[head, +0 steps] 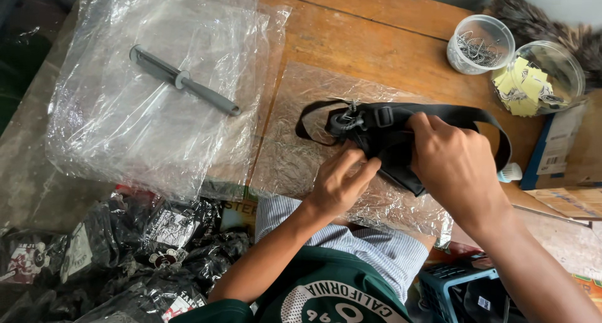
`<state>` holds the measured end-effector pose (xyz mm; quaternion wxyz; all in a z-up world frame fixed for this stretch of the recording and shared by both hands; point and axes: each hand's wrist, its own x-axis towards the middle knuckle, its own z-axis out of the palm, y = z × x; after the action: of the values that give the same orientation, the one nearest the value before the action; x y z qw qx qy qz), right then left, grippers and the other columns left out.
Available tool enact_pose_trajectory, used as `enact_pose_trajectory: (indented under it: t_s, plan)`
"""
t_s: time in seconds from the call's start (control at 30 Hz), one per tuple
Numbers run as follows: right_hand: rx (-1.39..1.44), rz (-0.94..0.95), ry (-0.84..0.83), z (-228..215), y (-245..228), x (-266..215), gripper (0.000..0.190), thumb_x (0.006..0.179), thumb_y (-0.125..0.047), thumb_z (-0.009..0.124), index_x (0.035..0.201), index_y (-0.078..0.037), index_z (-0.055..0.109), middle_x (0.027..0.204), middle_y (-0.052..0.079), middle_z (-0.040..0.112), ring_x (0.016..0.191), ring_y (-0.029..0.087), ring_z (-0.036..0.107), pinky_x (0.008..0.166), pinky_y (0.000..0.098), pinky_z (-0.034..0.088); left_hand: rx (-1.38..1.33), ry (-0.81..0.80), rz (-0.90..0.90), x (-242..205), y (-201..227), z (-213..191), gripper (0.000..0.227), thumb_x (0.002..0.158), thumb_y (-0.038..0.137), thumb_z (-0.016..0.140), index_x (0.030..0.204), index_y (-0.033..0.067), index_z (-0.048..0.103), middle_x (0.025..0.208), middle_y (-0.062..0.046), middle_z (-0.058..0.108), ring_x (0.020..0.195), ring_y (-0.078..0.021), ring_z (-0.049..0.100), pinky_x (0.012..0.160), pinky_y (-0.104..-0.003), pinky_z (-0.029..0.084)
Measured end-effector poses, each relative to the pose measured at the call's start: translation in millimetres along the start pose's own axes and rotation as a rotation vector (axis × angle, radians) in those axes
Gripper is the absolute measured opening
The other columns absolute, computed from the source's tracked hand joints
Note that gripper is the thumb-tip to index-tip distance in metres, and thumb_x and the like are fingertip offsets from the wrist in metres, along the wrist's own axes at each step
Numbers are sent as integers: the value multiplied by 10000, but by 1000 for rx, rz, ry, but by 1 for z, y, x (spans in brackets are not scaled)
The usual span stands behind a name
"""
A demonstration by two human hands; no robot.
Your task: The person assembles a keychain by attaching a metal chain to a bear-shaped keychain piece and then attaching it to a small black pouch. They then place the pouch into a clear plastic bag and set it aside.
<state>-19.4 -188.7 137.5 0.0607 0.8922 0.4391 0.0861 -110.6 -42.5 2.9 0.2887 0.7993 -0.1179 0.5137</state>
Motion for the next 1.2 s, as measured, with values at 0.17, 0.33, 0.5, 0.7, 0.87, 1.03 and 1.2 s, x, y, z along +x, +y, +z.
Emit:
enact_pose_trajectory:
  t_s: [0.17, 0.33, 0.5, 0.7, 0.87, 1.03, 1.2]
  plan:
    - [-150, 183, 40, 12, -10, -3, 277, 1040, -290, 559, 1177, -96, 416, 519, -4, 580, 410, 315, 618, 375, 404, 375, 23, 17, 48, 9, 8, -11, 185, 923, -146, 670, 992, 19, 625, 895, -115, 568, 746, -232, 655, 662, -321, 640]
    - [-501, 90, 400, 27, -19, 5, 166, 934, -150, 591, 1086, -206, 560, 637, -111, 567, 621, 88, 612, 610, 236, 406, 32, 88, 114, -38, -9, 22, 202, 893, -86, 701, 992, 88, 681, 958, -91, 531, 803, -200, 617, 668, -316, 623]
    - [-481, 64, 458, 33, -21, 2, 185, 881, -178, 585, 1064, -156, 564, 727, -17, 552, 767, 201, 609, 677, 304, 421, 249, 191, 252, -27, -6, 13, 318, 783, -69, 681, 929, 209, 736, 1237, -105, 515, 1025, -269, 592, 748, -368, 619]
    - [16, -17, -2, -45, -16, -30, 665, 1006, -517, 541, 1464, -48, 425, 1066, 103, 696, 992, 305, 676, 860, 518, 430, 406, -10, 201, -5, 3, -15, 88, 1044, 232, 611, 959, 214, 596, 1157, 86, 776, 1042, -207, 527, 813, -359, 356]
    - [116, -174, 49, -69, 8, -63, 862, 797, -569, 734, 1541, -224, 470, 1382, 28, 585, 1140, 264, 505, 882, 452, 402, 417, -30, 197, 2, 3, -18, 184, 1001, 179, 691, 1023, 198, 510, 1042, 45, 797, 915, -175, 493, 818, -344, 325]
    - [40, 5, 287, -44, 17, -70, 1010, 792, -769, 700, 1587, -192, 465, 1402, 273, 408, 1233, 407, 413, 998, 555, 342, 442, -95, 178, -6, -1, -21, 275, 1035, 205, 712, 1280, 210, 587, 1090, 48, 807, 987, -168, 487, 849, -367, 287]
    - [227, -33, 308, -42, 5, -68, 779, 849, -471, 825, 1406, 28, 605, 1357, 239, 576, 1157, 385, 577, 952, 482, 492, 596, -199, 125, 20, 12, -32, 296, 1036, 425, 705, 1288, 271, 686, 1049, 125, 705, 975, -144, 501, 835, -357, 238]
